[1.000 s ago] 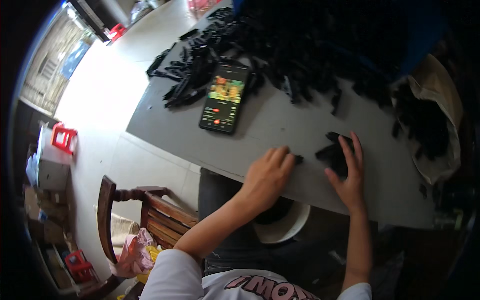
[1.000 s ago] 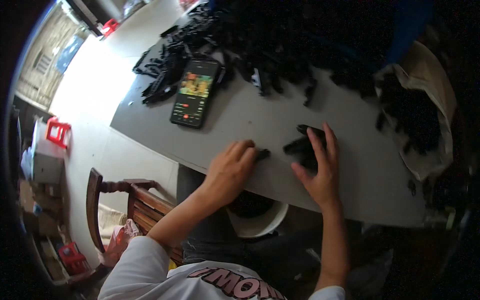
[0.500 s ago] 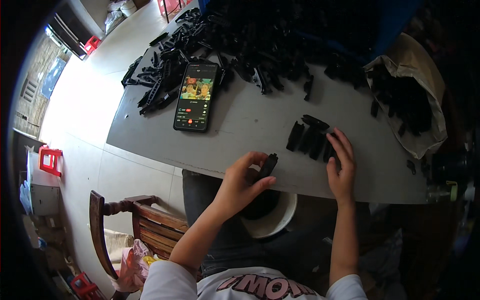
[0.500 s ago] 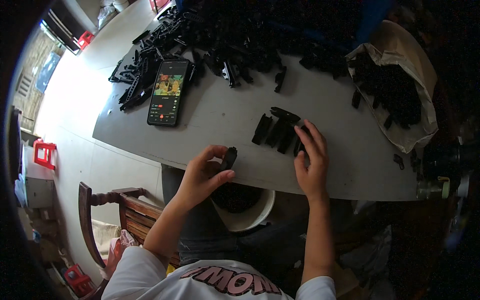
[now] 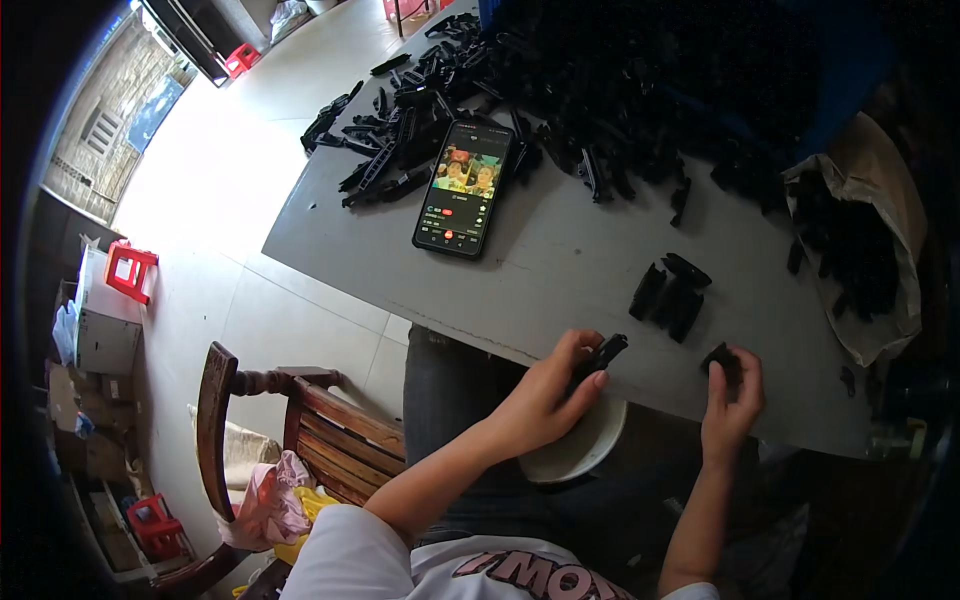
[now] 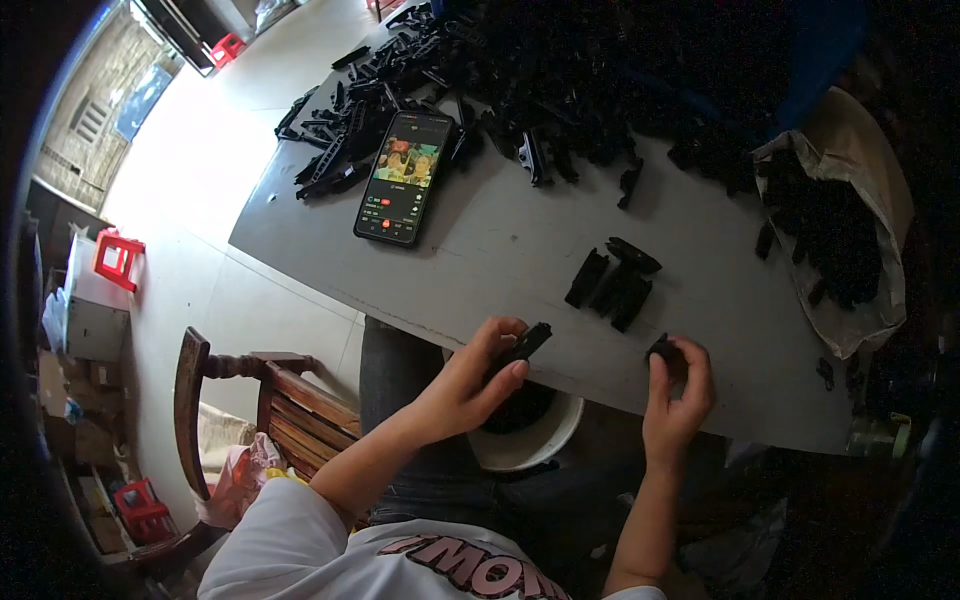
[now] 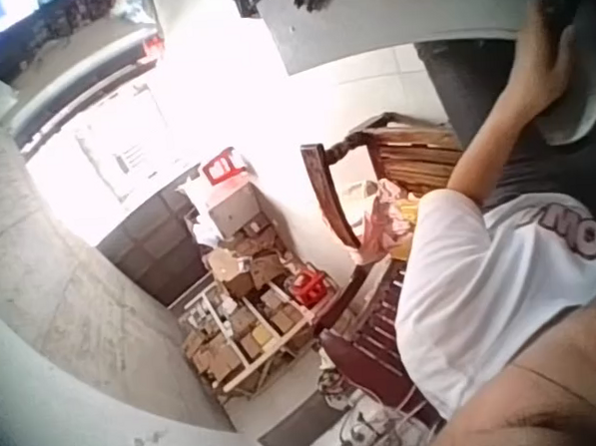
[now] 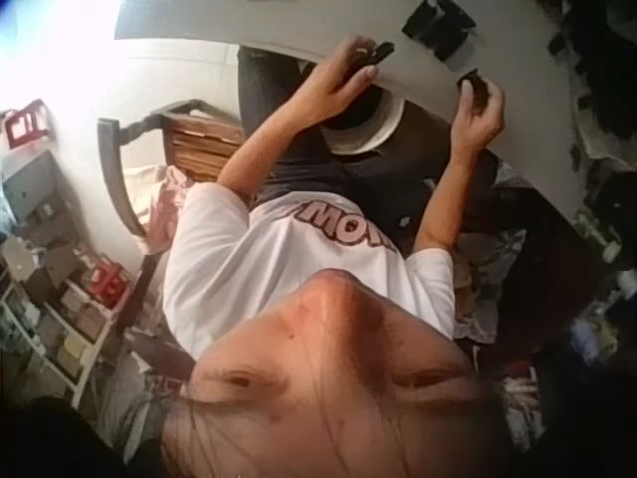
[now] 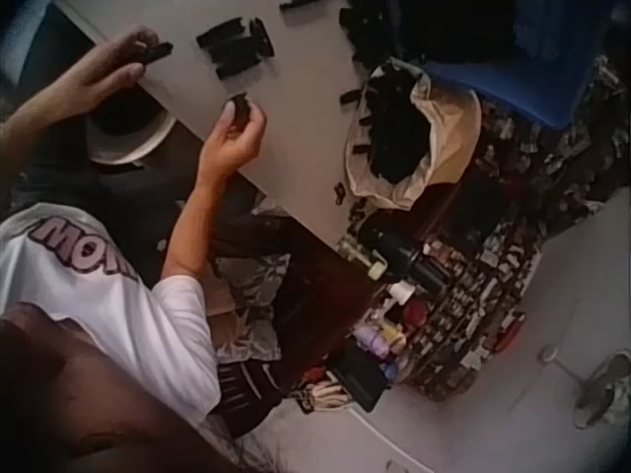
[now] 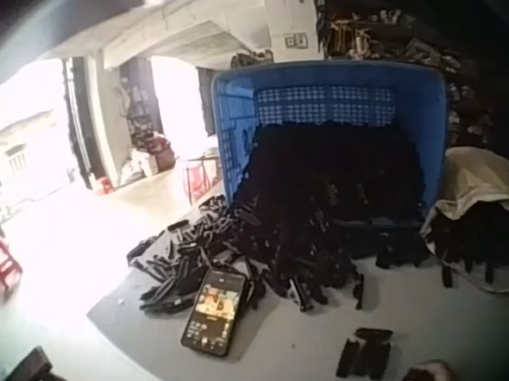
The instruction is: Assembling small black plastic components by snapping pieces together at a workbench.
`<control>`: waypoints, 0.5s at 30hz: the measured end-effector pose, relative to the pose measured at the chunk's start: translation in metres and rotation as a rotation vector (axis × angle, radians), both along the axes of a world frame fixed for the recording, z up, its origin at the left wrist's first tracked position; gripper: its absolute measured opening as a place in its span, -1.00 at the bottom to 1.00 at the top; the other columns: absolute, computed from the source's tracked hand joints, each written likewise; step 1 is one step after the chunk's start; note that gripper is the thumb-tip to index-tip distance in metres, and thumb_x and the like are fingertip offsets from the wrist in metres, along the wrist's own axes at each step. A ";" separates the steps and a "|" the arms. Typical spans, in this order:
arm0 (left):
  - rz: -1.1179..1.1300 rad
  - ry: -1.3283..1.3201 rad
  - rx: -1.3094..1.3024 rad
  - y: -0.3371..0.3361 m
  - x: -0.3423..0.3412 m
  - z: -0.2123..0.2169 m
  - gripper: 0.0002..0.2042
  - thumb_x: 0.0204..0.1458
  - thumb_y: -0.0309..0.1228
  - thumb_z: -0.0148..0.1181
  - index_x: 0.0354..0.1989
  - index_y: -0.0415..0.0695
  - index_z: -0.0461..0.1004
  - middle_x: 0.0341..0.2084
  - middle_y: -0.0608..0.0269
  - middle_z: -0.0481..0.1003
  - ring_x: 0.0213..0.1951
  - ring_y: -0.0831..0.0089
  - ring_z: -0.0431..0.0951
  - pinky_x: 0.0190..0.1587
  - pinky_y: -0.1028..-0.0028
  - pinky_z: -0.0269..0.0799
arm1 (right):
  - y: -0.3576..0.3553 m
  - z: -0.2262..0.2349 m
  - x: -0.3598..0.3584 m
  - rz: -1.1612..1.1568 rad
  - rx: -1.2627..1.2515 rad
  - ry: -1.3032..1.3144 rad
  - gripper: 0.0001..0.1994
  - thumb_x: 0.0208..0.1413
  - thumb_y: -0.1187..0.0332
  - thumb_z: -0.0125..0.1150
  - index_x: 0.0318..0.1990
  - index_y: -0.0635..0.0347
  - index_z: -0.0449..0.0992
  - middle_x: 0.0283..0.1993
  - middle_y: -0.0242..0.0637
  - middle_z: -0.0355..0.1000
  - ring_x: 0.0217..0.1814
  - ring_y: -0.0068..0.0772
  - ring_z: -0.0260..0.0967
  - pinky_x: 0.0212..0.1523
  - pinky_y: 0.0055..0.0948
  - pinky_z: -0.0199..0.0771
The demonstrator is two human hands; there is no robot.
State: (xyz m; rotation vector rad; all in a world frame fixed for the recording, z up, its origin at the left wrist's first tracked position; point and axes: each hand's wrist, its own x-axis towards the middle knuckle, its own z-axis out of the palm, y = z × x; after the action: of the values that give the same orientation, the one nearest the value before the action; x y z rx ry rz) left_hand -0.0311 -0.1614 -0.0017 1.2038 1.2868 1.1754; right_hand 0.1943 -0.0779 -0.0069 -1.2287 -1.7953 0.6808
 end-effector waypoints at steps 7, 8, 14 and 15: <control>-0.016 0.084 0.150 -0.002 0.018 0.005 -0.49 0.07 -0.32 0.10 0.10 -0.29 0.07 -0.19 -0.23 0.39 -0.09 -0.08 0.41 -0.06 0.28 0.32 | -0.044 0.030 -0.052 0.189 -0.424 0.607 -0.62 0.06 0.39 0.17 0.02 0.24 0.28 -0.26 -0.26 0.43 -0.30 -0.56 0.39 -0.40 -0.67 0.40; -0.020 0.084 0.152 -0.001 0.020 0.005 -0.49 0.07 -0.32 0.10 0.10 -0.29 0.07 -0.19 -0.23 0.39 -0.09 -0.08 0.41 -0.06 0.28 0.32 | -0.046 0.024 -0.053 0.216 -0.388 0.618 -0.63 0.06 0.40 0.17 0.01 0.26 0.28 -0.24 -0.25 0.43 -0.27 -0.55 0.39 -0.38 -0.65 0.42; -0.008 -0.031 0.095 -0.001 0.018 0.004 -0.57 0.08 -0.33 0.08 0.04 -0.30 0.15 -0.27 -0.15 0.42 -0.21 0.05 0.48 -0.15 0.34 0.36 | -0.047 0.024 -0.065 0.163 -0.492 0.740 -0.70 0.05 0.44 0.20 -0.07 0.30 0.32 -0.14 -0.28 0.38 -0.23 -0.59 0.35 -0.32 -0.60 0.49; 0.002 -0.002 0.118 -0.002 0.017 0.003 -0.59 0.09 -0.34 0.06 0.04 -0.29 0.15 -0.29 -0.13 0.42 -0.24 0.08 0.49 -0.17 0.36 0.36 | -0.048 0.024 -0.065 0.177 -0.508 0.741 -0.70 0.05 0.45 0.20 -0.07 0.30 0.32 -0.13 -0.28 0.37 -0.22 -0.59 0.35 -0.31 -0.61 0.49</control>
State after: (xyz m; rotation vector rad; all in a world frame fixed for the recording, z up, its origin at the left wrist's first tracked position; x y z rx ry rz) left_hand -0.0140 -0.1636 0.0011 1.2859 1.2319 1.2686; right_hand 0.1289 -0.1255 0.0170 -0.9325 -1.1369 1.5315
